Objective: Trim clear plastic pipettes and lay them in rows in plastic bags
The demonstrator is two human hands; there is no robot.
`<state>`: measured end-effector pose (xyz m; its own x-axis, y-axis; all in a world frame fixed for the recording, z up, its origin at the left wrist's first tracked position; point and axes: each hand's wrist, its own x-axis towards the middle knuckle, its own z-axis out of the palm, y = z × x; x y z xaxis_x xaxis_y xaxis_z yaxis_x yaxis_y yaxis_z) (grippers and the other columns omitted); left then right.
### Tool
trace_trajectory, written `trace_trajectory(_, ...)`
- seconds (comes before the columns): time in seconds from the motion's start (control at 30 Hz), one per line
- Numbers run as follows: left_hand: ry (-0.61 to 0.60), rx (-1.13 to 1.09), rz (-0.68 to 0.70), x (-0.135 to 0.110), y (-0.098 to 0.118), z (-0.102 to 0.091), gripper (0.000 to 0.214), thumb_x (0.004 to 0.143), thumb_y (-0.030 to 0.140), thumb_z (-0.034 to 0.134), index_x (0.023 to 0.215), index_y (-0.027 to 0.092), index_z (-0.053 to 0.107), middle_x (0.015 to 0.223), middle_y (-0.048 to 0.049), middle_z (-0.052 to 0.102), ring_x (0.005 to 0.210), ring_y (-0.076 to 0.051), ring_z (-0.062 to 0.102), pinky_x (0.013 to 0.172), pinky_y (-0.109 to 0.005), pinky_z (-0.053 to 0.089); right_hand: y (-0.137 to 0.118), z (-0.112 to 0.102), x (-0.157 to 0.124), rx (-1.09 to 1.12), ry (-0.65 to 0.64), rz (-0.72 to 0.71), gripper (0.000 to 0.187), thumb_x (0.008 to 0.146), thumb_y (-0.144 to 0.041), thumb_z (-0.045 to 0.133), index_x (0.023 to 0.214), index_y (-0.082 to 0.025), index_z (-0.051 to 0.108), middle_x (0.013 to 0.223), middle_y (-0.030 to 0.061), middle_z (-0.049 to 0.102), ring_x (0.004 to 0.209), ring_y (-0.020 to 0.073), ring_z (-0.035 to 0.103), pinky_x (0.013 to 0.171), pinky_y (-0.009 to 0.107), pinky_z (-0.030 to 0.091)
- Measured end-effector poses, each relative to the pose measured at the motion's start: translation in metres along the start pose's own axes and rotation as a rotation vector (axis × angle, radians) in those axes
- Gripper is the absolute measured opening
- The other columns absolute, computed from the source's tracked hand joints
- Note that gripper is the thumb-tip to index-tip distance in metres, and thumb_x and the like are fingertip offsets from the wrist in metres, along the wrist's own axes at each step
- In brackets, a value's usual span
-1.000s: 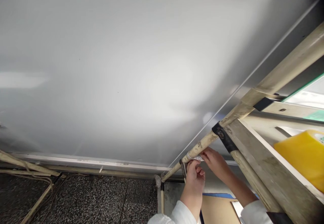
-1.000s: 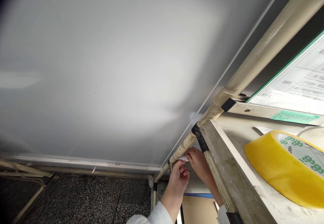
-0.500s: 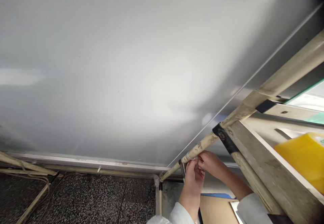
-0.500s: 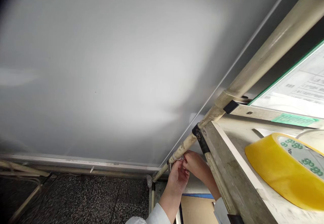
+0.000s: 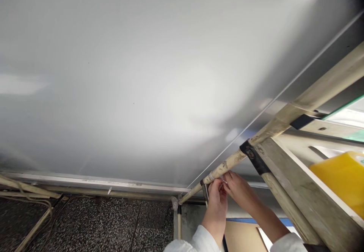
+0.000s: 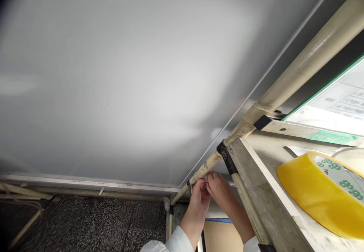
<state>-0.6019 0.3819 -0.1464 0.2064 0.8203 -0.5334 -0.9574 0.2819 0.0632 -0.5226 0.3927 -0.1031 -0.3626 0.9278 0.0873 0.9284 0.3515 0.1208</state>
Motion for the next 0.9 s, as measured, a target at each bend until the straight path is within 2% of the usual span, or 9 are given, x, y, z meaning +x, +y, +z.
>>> trace_trajectory(0.23,-0.003,-0.010,-0.070,0.005,0.004,-0.010,0.009,0.059,0.009,0.069,0.060,0.014,0.062,0.061,-0.0016,0.062,0.057,-0.011,0.056,0.058,-0.022,0.040,0.000,0.000,0.011,-0.012,-0.045,0.062,0.019,0.068,-0.005,0.042,0.072,-0.015,0.058,0.068,0.0079,0.065,0.063,0.0181,0.061,0.058,0.025,0.037)
trace_trajectory(0.4,-0.051,-0.004,-0.079,0.000,0.003,-0.013,0.010,0.057,0.014,0.070,0.060,0.014,0.060,0.064,-0.0017,0.061,0.062,-0.014,0.058,0.062,-0.024,0.042,-0.008,0.000,0.007,-0.012,-0.021,0.104,0.018,0.068,-0.007,0.041,0.073,-0.013,0.058,0.067,0.0108,0.064,0.063,0.0217,0.062,0.056,0.027,0.037)
trace_trajectory(0.63,-0.069,-0.014,-0.087,0.004,0.001,0.000,0.015,0.058,0.008,0.060,0.047,0.015,0.054,0.054,0.0002,0.055,0.061,-0.013,0.055,0.068,-0.025,0.042,-0.010,0.003,-0.006,0.074,0.048,0.133,0.015,0.072,-0.011,0.041,0.069,-0.019,0.053,0.071,0.0078,0.062,0.070,0.0208,0.061,0.064,0.028,0.042)
trace_trajectory(0.8,-0.018,0.005,-0.132,0.007,0.004,0.007,0.020,0.057,0.005,0.057,0.043,0.016,0.050,0.049,0.0010,0.051,0.053,-0.013,0.052,0.066,-0.027,0.042,-0.007,0.013,-0.017,0.160,0.126,0.271,0.015,0.080,-0.025,0.039,0.075,-0.020,0.052,0.070,0.0055,0.064,0.063,0.0191,0.062,0.055,0.026,0.042)
trace_trajectory(0.9,0.019,0.016,-0.123,0.005,0.005,0.007,0.020,0.058,0.000,0.054,0.044,0.015,0.051,0.048,0.0015,0.052,0.052,-0.011,0.052,0.065,-0.025,0.042,-0.010,0.016,-0.020,0.196,0.147,0.313,0.018,0.081,-0.026,0.038,0.073,-0.020,0.053,0.069,0.0057,0.065,0.063,0.0199,0.062,0.055,0.027,0.041)
